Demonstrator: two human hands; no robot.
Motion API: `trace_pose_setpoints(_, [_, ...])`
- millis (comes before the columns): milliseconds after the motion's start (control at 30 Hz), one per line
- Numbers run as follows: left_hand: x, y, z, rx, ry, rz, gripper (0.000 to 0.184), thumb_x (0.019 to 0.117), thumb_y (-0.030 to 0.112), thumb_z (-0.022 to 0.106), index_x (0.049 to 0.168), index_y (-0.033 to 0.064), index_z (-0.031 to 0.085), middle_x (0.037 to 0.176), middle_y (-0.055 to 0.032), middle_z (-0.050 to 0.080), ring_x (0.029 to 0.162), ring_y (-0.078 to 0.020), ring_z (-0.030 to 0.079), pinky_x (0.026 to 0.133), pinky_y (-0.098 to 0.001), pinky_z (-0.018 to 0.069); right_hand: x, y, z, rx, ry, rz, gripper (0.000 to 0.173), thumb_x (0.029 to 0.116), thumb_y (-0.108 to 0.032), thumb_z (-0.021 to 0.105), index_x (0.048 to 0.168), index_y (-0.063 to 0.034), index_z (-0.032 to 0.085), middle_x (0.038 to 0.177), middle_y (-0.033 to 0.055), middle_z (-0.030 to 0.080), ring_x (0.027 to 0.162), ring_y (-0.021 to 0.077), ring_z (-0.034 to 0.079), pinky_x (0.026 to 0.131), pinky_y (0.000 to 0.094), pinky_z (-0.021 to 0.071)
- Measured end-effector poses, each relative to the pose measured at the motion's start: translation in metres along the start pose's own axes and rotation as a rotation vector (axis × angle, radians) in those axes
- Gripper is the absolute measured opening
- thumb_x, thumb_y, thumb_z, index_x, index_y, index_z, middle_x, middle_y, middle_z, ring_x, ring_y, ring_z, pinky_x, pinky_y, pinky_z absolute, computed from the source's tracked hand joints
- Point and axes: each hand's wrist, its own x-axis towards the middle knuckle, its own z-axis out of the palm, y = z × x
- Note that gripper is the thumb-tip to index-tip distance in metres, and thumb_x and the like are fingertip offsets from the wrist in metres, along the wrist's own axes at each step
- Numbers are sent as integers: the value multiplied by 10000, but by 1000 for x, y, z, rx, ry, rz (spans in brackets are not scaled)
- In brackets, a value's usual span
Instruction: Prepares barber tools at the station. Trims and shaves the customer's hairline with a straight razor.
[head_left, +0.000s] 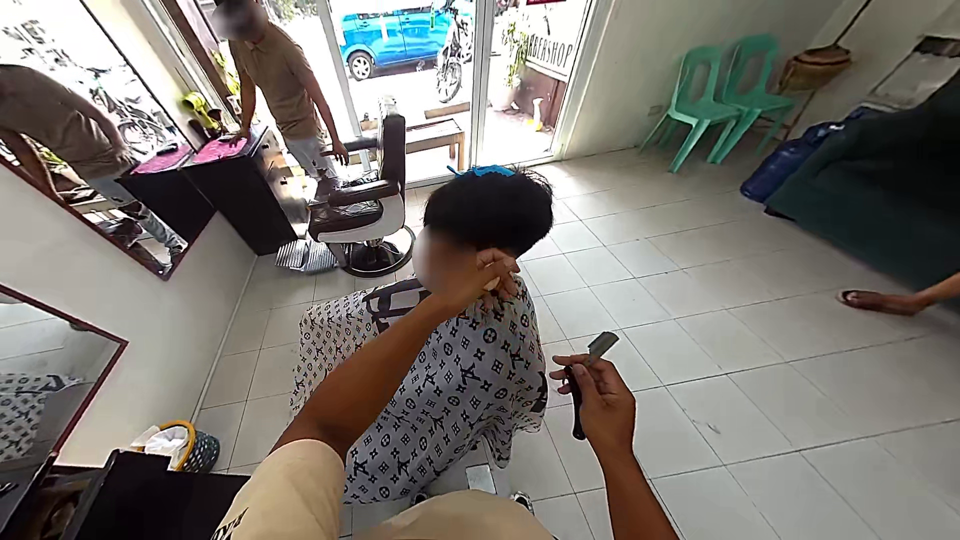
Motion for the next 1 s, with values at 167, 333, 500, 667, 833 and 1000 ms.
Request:
trace_pose_setpoints(167, [-26,-11,26,-50,-484,-45,388,1074,362,336,1047,93,615,804,31,716,620,-45,663,469,-194,490,5,-8,3,-265,-262,155,231,1053,-106,484,1155,19,649,985,40,740,754,64,673,644,234,550])
trace_pose_setpoints(333, [-49,-26,29,-364,-590,124,557,991,667,451,966,181,721,803,54,734,600,-12,657,467,-169,486,-10,-21,5,865,-488,209,339,1061,-421,479,1005,-216,743,640,-96,661,493,-33,576,465,135,470])
trace_pose_setpoints(500, [-64,0,30,-338,-706,234,596,996,660,452,1008,135,734,835,42,742,623,16,655,508,-144,490,-19,-16,23,304,-460,478,358,1093,-220,367,939,-83,661,563,-53,614,407,-17,476,389,140,373])
trace_pose_setpoints(667, [-51,62,1,729,43,491,227,994,212,651,987,1,736,906,-60,723,833,-95,663,784,-301,557,-13,-17,38,443,-393,323,162,1074,-161,402,1180,-94,505,963,39,771,685,133,724,577,262,591])
trace_pose_setpoints(833, [14,103,-45,1246,246,438,487,942,430,698,1315,118,675,1470,-169,547,1326,-355,548,1076,-574,442,17,-41,75,32,-519,309,277,1073,-62,397,1328,39,434,1190,92,711,824,101,707,667,261,574])
trace_pose_setpoints(1000, [43,110,-57,1445,148,27,1043,751,561,852,1600,230,343,1612,-205,351,1351,-473,481,1037,-694,408,41,-44,127,115,-439,368,234,1076,-38,458,1267,48,562,1159,152,699,957,184,729,856,344,613])
